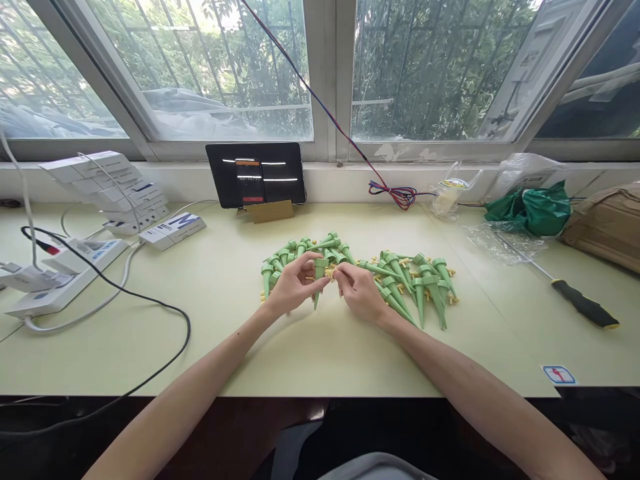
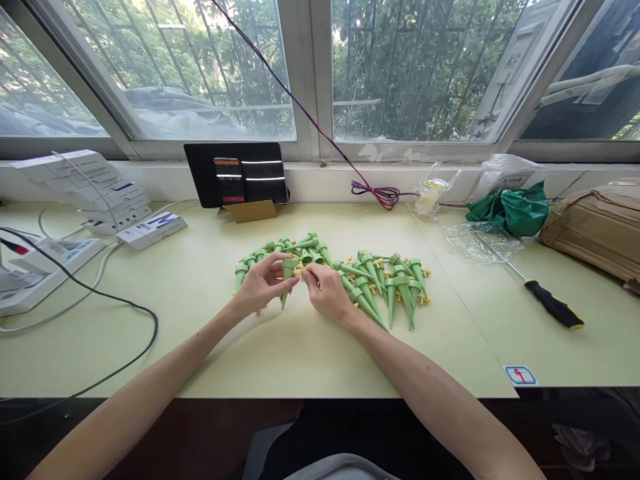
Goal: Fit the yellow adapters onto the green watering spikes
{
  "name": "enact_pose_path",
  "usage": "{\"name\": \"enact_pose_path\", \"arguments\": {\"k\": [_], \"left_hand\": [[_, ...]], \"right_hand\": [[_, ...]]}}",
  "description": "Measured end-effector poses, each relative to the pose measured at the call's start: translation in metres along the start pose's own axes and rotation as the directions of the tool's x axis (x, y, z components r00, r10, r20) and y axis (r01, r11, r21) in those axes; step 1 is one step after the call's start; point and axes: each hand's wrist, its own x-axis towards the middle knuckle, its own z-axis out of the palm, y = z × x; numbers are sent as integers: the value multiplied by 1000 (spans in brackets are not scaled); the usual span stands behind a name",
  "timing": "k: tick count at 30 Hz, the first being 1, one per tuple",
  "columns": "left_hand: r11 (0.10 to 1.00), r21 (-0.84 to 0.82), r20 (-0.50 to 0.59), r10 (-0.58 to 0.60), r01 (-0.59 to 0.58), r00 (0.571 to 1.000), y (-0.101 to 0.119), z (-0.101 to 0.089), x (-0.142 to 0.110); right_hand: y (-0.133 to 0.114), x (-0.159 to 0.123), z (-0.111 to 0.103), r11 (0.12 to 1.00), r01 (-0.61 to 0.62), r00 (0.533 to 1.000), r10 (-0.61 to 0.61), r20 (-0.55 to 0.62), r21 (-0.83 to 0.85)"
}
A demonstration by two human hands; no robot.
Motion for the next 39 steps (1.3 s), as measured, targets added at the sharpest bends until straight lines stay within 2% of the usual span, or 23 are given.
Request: {"name": "enact_pose_path", "arguments": {"k": [34, 39], "left_hand": [[1000, -17, 6, -14, 14, 1000, 1, 0, -1], [995, -47, 35, -91, 93, 995, 4, -1, 0]], "right_hand": [[3, 1, 2, 991, -85, 996, 80, 50, 107], [0, 1, 1, 989, -89, 996, 87, 26, 120]]}}
